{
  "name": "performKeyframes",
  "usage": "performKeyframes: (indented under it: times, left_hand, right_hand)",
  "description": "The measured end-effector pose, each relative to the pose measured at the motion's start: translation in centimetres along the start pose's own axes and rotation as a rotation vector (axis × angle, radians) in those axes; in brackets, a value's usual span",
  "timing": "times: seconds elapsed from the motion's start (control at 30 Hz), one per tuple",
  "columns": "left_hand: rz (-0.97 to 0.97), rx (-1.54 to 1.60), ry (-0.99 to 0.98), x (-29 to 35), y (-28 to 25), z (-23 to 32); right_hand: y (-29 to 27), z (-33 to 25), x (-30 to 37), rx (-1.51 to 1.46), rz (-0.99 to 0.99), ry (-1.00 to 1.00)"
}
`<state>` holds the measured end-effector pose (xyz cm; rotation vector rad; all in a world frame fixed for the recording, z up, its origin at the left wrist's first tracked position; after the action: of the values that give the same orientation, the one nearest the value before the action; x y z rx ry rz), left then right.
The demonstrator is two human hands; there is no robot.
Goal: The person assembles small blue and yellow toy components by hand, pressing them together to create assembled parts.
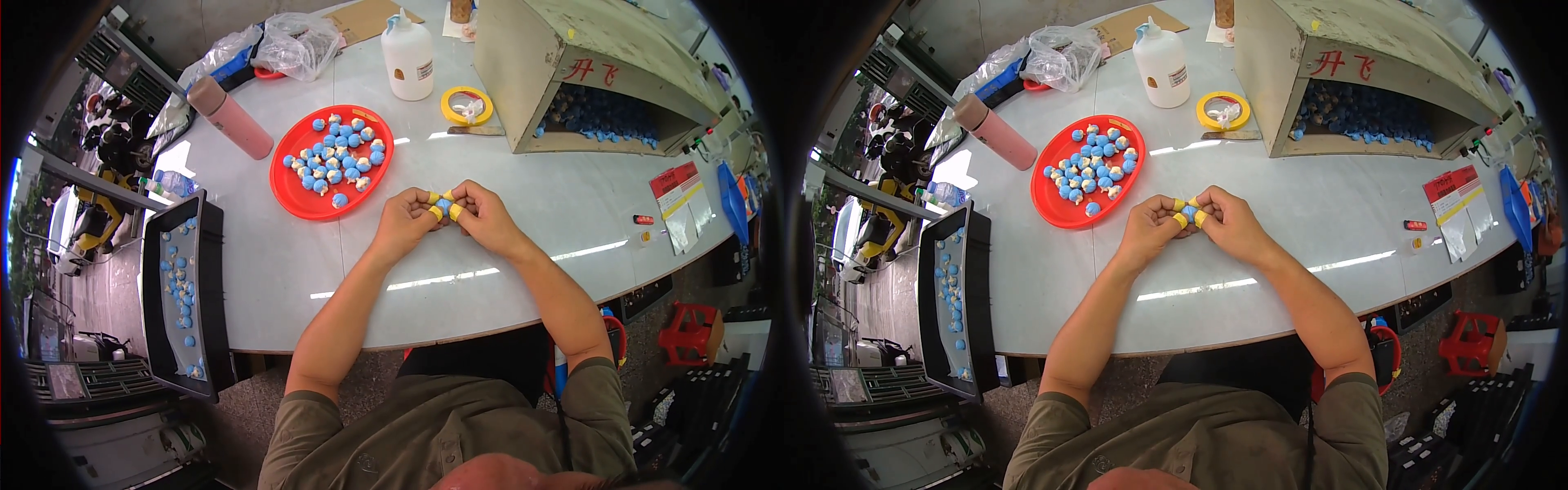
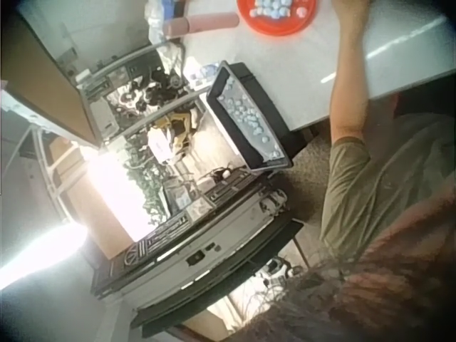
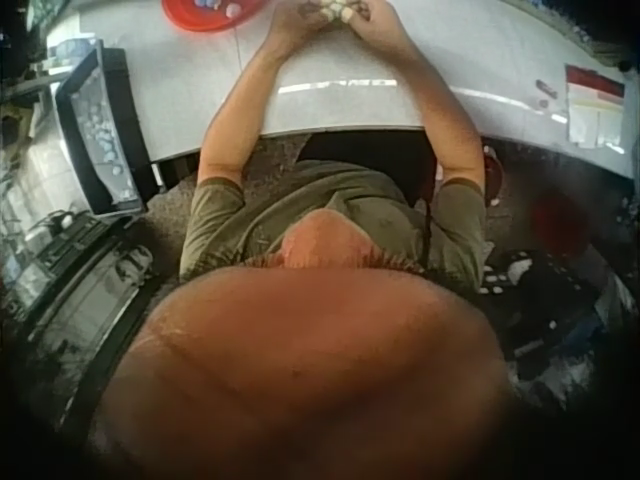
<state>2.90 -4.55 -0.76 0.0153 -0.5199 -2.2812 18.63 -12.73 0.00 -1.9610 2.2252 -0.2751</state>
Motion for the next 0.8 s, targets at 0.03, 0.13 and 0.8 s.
performKeyframes:
  times: [0.03,0.13,0.8]
  left_hand:
    - [-0.001,-0.014,0.006,0.01,0.02,0.01]
    - [-0.02,-0.009,0.019,-0.07,-0.09,-0.32]
    - [-0.004,-0.062,-0.012,-0.1,-0.01,-0.49]
  right_hand:
    - [-0.01,0.07,0.02,-0.025,-0.007,0.008]
    - [-0.15,0.07,0.09,0.012,-0.028,0.0]
    - [0.28,0.7,-0.04,0.091,0.049,-0.099]
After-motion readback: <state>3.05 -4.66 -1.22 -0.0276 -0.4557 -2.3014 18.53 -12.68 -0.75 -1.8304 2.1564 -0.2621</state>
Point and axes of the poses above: each hand's wrist, its own x-axis away from the middle knuckle, its own y-axis out of the palm, z = x × y, the point moved 1 cm from there along -x, towards the middle knuckle, and after that the axes turned 9 degrees about x, right-handed, at the moved point
